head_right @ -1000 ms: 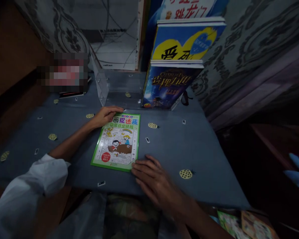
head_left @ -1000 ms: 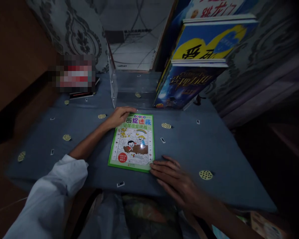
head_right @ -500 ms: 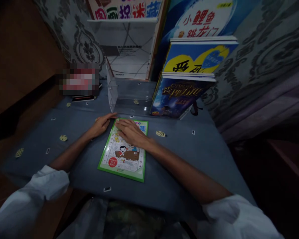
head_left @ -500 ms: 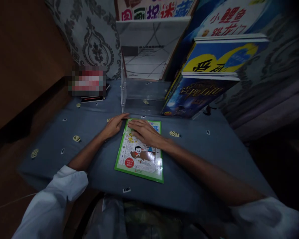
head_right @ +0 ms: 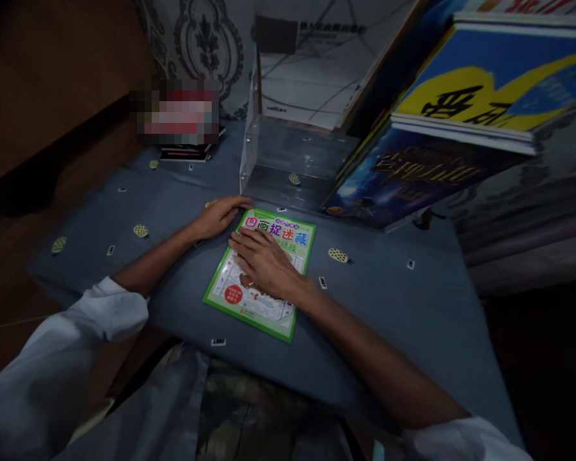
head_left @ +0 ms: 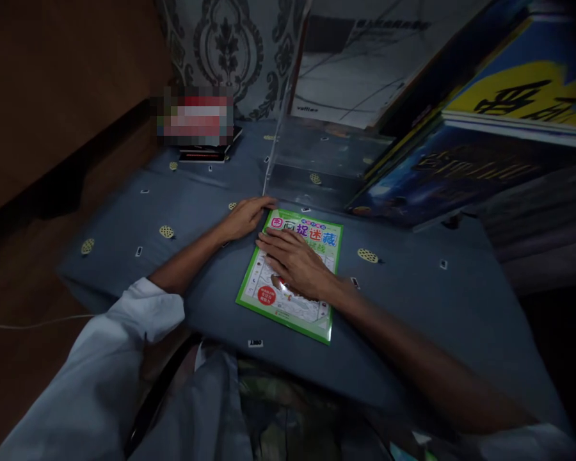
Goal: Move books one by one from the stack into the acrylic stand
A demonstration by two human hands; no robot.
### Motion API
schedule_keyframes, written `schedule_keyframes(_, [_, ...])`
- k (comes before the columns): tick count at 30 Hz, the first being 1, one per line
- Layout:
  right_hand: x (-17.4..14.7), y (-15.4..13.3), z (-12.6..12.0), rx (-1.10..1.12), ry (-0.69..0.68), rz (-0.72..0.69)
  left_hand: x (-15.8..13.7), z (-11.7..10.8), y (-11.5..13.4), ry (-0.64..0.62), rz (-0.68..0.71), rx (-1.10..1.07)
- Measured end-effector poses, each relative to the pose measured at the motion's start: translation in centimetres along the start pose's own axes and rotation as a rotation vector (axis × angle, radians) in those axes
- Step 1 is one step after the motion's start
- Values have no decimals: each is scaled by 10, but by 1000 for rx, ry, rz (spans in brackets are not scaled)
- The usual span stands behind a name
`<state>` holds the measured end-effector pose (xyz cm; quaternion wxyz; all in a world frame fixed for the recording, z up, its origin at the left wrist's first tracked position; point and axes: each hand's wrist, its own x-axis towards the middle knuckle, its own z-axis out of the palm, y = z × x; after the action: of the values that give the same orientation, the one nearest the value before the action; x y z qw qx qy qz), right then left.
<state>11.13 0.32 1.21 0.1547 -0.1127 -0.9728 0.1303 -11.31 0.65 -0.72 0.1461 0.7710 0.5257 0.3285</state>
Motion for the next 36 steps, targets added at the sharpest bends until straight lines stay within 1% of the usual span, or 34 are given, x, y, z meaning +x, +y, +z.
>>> schedule_keyframes(7, [-26,-49,5,45,-94,-143,1,-1,3,-8,1,24])
schedule_keyframes(10, [-36,-66,7,88,-137,-165,1,-1,5,-6,0,28])
schedule_keyframes(12, [-39,-72,8,104,-152,-164,0,-2,6,-10,-7,39])
schedule_keyframes(18, [-43,-74,13,56,-179,-167,-1,-4,14,-24,-1,96])
schedule_keyframes(22, [-51,-75,10,55,-142,-165,-2,-4,16,-31,11,139])
schedule_keyframes(24, [-59,-74,7,66,-119,-146,-2,-4,17,-33,8,168])
schedule_keyframes(27, [-72,-69,2,58,-78,-71,-3,-4,18,-51,14,202])
schedule_keyframes(30, [-85,-64,-3,23,-15,32,-6,-4,23,-96,37,240])
schedule_keyframes(32, [-91,-61,-6,22,21,74,-9,-5,29,-146,37,290])
schedule_keyframes(34, [-94,-60,-9,42,31,97,-12,-5,36,-207,33,359])
schedule_keyframes(36, [-95,-59,-10,61,10,107,-14,-4,43,-266,42,433])
